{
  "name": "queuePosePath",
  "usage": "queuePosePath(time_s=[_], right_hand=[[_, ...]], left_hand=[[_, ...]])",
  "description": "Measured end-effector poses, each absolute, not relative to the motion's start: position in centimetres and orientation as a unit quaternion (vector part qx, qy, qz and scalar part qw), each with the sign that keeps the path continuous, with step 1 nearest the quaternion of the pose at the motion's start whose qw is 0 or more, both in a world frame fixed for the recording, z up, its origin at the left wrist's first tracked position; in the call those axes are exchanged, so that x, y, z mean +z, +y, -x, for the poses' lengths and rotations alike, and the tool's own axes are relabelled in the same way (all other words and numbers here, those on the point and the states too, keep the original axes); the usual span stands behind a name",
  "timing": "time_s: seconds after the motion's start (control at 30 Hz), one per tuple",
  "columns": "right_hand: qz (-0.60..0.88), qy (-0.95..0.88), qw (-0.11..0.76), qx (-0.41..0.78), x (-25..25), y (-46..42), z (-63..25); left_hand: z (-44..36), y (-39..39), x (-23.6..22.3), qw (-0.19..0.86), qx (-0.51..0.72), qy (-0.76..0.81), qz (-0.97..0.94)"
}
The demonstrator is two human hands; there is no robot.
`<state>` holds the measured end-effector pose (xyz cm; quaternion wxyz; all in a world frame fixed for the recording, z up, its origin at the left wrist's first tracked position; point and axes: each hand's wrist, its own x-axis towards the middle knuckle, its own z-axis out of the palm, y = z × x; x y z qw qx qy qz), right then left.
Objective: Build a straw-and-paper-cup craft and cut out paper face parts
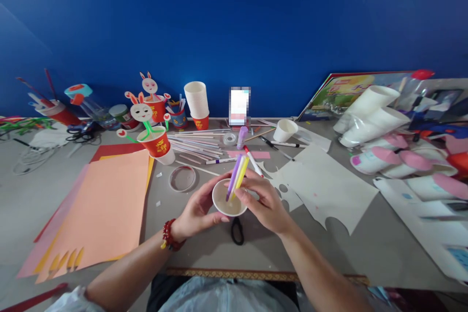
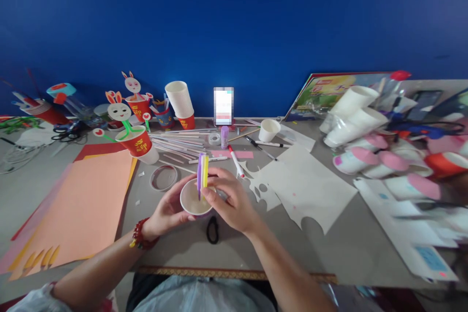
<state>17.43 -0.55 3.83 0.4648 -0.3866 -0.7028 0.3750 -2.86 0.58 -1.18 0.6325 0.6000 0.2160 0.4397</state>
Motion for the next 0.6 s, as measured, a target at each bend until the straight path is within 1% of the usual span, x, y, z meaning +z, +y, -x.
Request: queuePosePath(time_s=[0.2, 0.37, 0.6], right_hand=[[0.385, -0.704, 0.465, 0.374, 3.87, -0.58, -17.46], [0.393, -0.692, 0.476, 0.374, 4.08, -0.6, -17.42], [0.391, -0.694, 0.477, 0.373, 3.79, -0.32, -17.48]], left_hand=[[2.86, 0.52, -1.38, 0.63, 0.444, 0.234, -0.593], [2.8, 0.52, -1.3, 0.619, 0.469, 0.215, -0.593], [3.19, 0.6, -1.65, 0.611, 0.471, 0.241, -0.589]])
